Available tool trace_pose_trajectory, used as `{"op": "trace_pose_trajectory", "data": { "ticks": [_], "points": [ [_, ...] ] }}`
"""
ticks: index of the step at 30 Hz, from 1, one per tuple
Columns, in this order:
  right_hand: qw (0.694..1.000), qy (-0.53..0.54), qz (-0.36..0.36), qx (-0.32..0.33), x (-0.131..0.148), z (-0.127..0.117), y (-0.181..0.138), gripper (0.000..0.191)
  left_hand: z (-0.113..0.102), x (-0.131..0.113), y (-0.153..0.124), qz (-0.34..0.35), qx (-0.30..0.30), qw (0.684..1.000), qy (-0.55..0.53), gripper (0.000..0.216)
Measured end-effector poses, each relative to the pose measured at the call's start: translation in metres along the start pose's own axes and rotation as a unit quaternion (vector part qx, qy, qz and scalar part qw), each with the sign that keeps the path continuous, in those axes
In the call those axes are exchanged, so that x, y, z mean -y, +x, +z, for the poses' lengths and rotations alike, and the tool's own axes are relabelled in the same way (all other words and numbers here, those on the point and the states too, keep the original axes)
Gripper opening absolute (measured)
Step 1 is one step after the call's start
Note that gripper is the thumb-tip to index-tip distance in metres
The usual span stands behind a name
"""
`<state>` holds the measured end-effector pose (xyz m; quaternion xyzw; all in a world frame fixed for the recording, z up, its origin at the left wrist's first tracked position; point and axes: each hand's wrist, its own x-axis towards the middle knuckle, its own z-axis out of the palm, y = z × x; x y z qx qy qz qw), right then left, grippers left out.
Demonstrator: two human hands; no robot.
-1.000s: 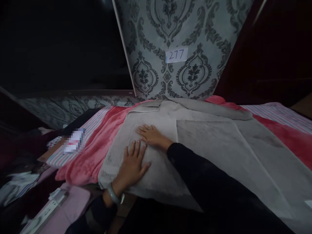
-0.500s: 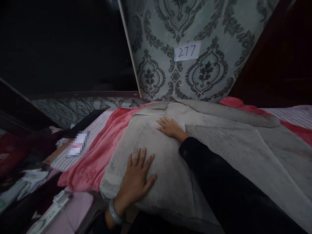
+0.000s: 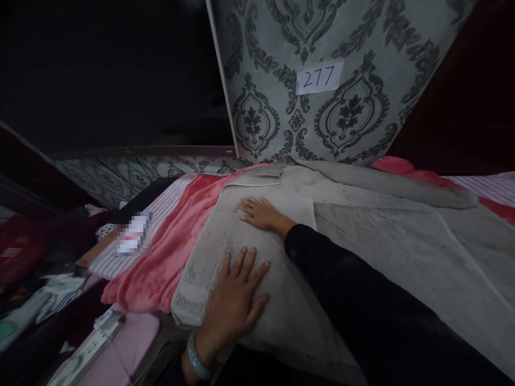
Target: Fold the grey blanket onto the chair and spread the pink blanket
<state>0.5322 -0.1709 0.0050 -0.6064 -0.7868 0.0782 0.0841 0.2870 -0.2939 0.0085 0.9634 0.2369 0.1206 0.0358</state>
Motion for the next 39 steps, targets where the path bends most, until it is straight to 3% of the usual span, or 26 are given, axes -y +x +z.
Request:
{"op": "trace_pose_trajectory", "data": {
  "ticks": [5,9,12,16,21,25,29,33,39],
  "points": [
    [0.998,0.006,0.054,-0.010,-0.037,-0.003,0.013,0.066,0.007,-0.006,-0.015,-0.006,-0.001,1.000,0.009,0.074],
    [0.998,0.007,0.055,-0.031,-0.047,-0.002,0.013,0.066,0.021,-0.010,-0.029,-0.011,-0.015,1.000,0.020,0.084],
    [0.998,-0.004,0.055,-0.030,-0.044,-0.006,0.012,0.063,0.029,-0.011,-0.035,-0.017,-0.025,0.999,0.029,0.086],
    [0.992,-0.028,0.117,-0.037,-0.030,-0.022,0.004,0.062,0.026,-0.010,-0.035,-0.015,-0.036,0.999,0.035,0.076],
    [0.991,-0.052,0.110,-0.063,-0.015,-0.033,-0.045,0.063,0.016,-0.008,-0.030,-0.005,-0.046,0.998,0.041,0.066],
    [0.995,-0.044,0.074,-0.060,-0.012,-0.025,-0.100,0.064,0.010,-0.032,-0.014,0.003,-0.025,0.999,0.021,0.059],
    [0.997,-0.033,0.066,-0.028,-0.020,-0.017,-0.130,0.062,0.018,-0.079,0.006,0.085,0.006,0.996,-0.024,0.065],
    [0.995,-0.018,0.085,-0.040,-0.044,-0.018,-0.130,0.063,0.036,-0.103,0.008,0.094,-0.007,0.995,-0.021,0.073],
    [0.986,-0.004,0.161,-0.045,-0.082,-0.022,-0.115,0.067,0.046,-0.102,-0.008,0.107,-0.009,0.994,0.018,0.074]
  ]
}}
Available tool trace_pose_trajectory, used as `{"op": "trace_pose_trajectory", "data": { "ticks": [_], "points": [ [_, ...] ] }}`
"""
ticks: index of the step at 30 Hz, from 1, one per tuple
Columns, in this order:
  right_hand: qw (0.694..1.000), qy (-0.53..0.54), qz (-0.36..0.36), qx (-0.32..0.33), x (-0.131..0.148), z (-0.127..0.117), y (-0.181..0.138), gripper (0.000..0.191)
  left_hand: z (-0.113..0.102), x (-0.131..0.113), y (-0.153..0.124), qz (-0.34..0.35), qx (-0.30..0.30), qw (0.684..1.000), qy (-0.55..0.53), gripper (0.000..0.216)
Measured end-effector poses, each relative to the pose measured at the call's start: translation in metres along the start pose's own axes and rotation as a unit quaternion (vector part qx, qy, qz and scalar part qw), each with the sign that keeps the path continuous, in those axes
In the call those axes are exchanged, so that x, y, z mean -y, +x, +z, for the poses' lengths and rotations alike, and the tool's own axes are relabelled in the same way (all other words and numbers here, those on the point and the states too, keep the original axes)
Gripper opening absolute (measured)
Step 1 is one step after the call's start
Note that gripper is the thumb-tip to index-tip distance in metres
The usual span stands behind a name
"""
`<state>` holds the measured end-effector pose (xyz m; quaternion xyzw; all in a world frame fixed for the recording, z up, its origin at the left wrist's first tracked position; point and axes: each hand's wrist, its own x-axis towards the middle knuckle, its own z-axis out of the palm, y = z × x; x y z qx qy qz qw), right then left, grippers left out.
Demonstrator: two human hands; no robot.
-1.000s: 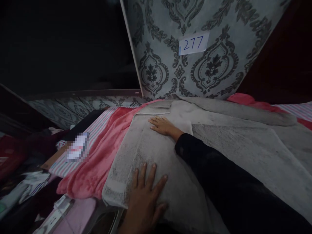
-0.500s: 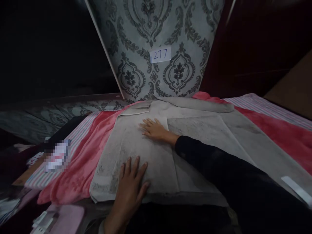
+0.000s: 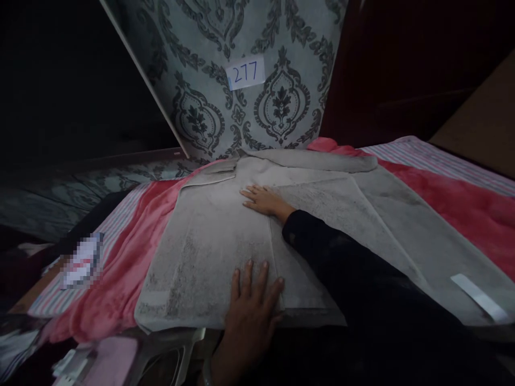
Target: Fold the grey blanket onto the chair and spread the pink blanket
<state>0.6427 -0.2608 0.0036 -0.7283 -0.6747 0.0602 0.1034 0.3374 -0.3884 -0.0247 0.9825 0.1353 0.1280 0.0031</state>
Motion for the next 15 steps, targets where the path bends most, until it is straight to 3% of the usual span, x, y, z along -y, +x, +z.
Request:
{"op": "trace_pose_trajectory", "data": {
  "ticks": [10,13,15],
  "points": [
    [0.994,-0.012,0.110,-0.022,0.012,-0.012,0.001,0.060,-0.005,0.001,-0.019,0.041,-0.020,0.999,0.004,0.079],
    [0.987,-0.015,0.149,-0.052,0.010,-0.021,-0.021,0.062,-0.014,0.008,-0.019,0.049,-0.005,0.998,-0.027,0.082],
    [0.979,-0.017,0.181,-0.087,-0.001,-0.027,-0.052,0.066,-0.023,0.015,-0.018,0.058,0.003,0.997,-0.046,0.080]
  ]
}}
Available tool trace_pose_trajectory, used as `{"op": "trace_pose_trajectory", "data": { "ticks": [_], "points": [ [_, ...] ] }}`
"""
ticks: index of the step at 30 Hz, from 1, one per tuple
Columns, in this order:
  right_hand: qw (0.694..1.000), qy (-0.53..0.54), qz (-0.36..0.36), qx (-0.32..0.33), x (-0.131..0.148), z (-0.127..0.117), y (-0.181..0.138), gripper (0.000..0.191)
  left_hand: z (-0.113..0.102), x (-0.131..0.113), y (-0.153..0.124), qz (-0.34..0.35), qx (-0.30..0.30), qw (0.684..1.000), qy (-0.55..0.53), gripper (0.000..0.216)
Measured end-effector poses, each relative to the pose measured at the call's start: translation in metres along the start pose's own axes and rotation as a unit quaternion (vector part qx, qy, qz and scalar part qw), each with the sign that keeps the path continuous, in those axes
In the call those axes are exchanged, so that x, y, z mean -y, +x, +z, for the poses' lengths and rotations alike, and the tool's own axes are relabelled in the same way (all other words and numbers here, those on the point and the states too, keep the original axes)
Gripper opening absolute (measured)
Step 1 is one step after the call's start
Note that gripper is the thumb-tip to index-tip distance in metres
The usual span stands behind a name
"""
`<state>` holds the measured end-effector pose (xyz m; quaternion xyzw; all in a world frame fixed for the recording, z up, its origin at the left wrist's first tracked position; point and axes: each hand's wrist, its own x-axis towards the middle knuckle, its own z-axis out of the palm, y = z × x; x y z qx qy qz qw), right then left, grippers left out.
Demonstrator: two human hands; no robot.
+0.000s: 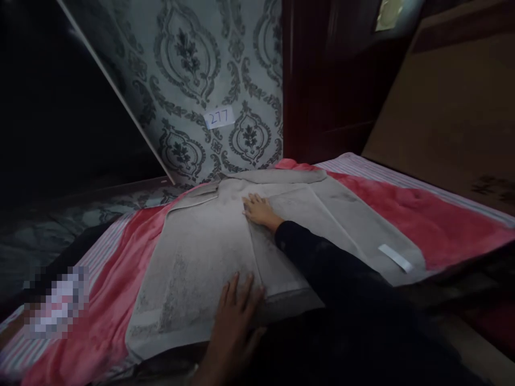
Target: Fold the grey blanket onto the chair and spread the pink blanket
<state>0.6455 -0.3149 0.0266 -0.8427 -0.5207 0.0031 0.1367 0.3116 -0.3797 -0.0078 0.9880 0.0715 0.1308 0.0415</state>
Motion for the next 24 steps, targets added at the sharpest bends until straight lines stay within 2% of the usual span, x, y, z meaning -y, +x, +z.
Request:
{"op": "trace_pose_trajectory", "data": {
  "ticks": [3,5,8,10,13,15,17,20,24],
  "points": [
    [0.996,-0.001,0.075,-0.054,-0.051,-0.021,-0.053,0.069,-0.019,0.013,0.006,0.011,0.017,0.999,-0.046,0.066],
    [0.986,0.003,0.145,-0.084,-0.089,-0.036,-0.093,0.069,-0.033,0.025,0.020,0.021,0.024,0.995,-0.091,0.054],
    [0.962,0.022,0.252,-0.103,-0.135,-0.056,-0.145,0.068,-0.054,0.047,0.060,0.043,0.032,0.990,-0.131,0.046],
    [0.950,0.042,0.296,-0.088,-0.154,-0.062,-0.166,0.066,-0.060,0.060,0.094,0.041,0.050,0.990,-0.127,0.047],
    [0.943,0.070,0.322,-0.050,-0.166,-0.061,-0.179,0.058,-0.052,0.074,0.137,-0.009,0.078,0.994,-0.077,0.054],
    [0.941,0.087,0.326,-0.034,-0.169,-0.058,-0.180,0.053,-0.038,0.075,0.151,-0.064,0.093,0.993,-0.027,0.058],
    [0.940,0.105,0.323,-0.025,-0.171,-0.056,-0.180,0.052,-0.022,0.071,0.151,-0.088,0.093,0.992,0.016,0.057],
    [0.939,0.138,0.314,-0.021,-0.172,-0.057,-0.180,0.052,-0.004,0.064,0.139,-0.079,0.067,0.993,0.057,0.054],
    [0.935,0.189,0.298,-0.021,-0.169,-0.063,-0.184,0.051,0.002,0.063,0.132,-0.071,0.062,0.993,0.065,0.054]
  ]
}}
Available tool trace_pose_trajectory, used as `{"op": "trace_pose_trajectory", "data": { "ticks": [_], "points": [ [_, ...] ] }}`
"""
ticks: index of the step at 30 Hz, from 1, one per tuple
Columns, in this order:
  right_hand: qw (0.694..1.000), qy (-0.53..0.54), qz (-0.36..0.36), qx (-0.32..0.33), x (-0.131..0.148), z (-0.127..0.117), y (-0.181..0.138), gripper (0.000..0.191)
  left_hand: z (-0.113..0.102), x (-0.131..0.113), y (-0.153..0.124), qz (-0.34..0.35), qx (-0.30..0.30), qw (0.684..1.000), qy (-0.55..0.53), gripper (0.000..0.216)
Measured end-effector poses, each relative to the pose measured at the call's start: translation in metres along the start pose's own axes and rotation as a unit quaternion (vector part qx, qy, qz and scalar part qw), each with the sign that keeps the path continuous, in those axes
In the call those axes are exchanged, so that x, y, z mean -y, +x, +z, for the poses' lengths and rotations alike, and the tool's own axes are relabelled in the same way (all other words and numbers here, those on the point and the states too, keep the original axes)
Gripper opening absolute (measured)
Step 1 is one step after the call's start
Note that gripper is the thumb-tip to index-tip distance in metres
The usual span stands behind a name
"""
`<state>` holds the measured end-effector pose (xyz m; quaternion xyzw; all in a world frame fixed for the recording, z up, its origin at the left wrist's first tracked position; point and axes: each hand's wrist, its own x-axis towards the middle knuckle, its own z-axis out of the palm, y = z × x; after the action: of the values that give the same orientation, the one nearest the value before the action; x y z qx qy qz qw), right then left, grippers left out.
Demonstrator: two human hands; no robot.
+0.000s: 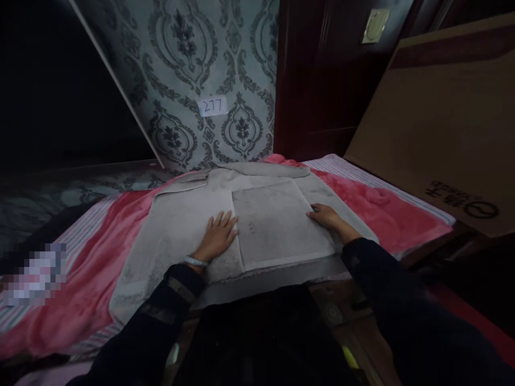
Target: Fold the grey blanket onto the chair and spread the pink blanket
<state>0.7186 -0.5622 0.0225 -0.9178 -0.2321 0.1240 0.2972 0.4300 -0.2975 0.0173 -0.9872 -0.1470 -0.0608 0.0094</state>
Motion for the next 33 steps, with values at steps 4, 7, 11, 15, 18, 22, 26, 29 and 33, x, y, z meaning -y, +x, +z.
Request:
{"op": "trace_pose_trajectory", "data": {
  "ticks": [4,7,11,15,18,22,26,29,33],
  "points": [
    [0.996,0.079,0.018,0.032,0.006,-0.003,-0.016,0.043,0.000,0.004,0.002,0.002,-0.006,1.000,-0.018,0.053],
    [0.960,0.258,0.078,0.074,0.017,-0.008,-0.028,0.038,0.001,0.004,0.001,0.001,-0.012,0.999,-0.048,0.052],
    [0.915,0.385,0.069,0.096,0.063,-0.017,-0.036,0.031,0.005,0.005,0.003,-0.002,-0.037,0.992,-0.121,0.051],
    [0.898,0.396,-0.074,0.176,0.153,-0.005,-0.043,0.030,0.005,0.014,0.013,-0.062,-0.105,0.931,-0.344,0.042],
    [0.872,0.393,-0.156,0.245,0.225,0.033,-0.057,0.045,-0.003,0.033,0.017,-0.143,-0.152,0.771,-0.602,0.044],
    [0.885,0.341,-0.140,0.285,0.280,0.104,-0.088,0.063,-0.020,0.065,0.006,-0.203,-0.100,0.561,-0.796,0.057],
    [0.845,0.356,-0.103,0.384,0.276,0.147,-0.111,0.061,-0.023,0.085,-0.017,-0.223,-0.062,0.547,-0.804,0.042],
    [0.837,0.385,-0.091,0.378,0.248,0.147,-0.107,0.043,-0.015,0.089,-0.026,-0.219,-0.070,0.583,-0.780,0.039],
    [0.853,0.455,-0.060,0.248,0.193,0.125,-0.076,0.029,-0.008,0.088,-0.016,-0.245,-0.097,0.612,-0.746,0.039]
  ]
}}
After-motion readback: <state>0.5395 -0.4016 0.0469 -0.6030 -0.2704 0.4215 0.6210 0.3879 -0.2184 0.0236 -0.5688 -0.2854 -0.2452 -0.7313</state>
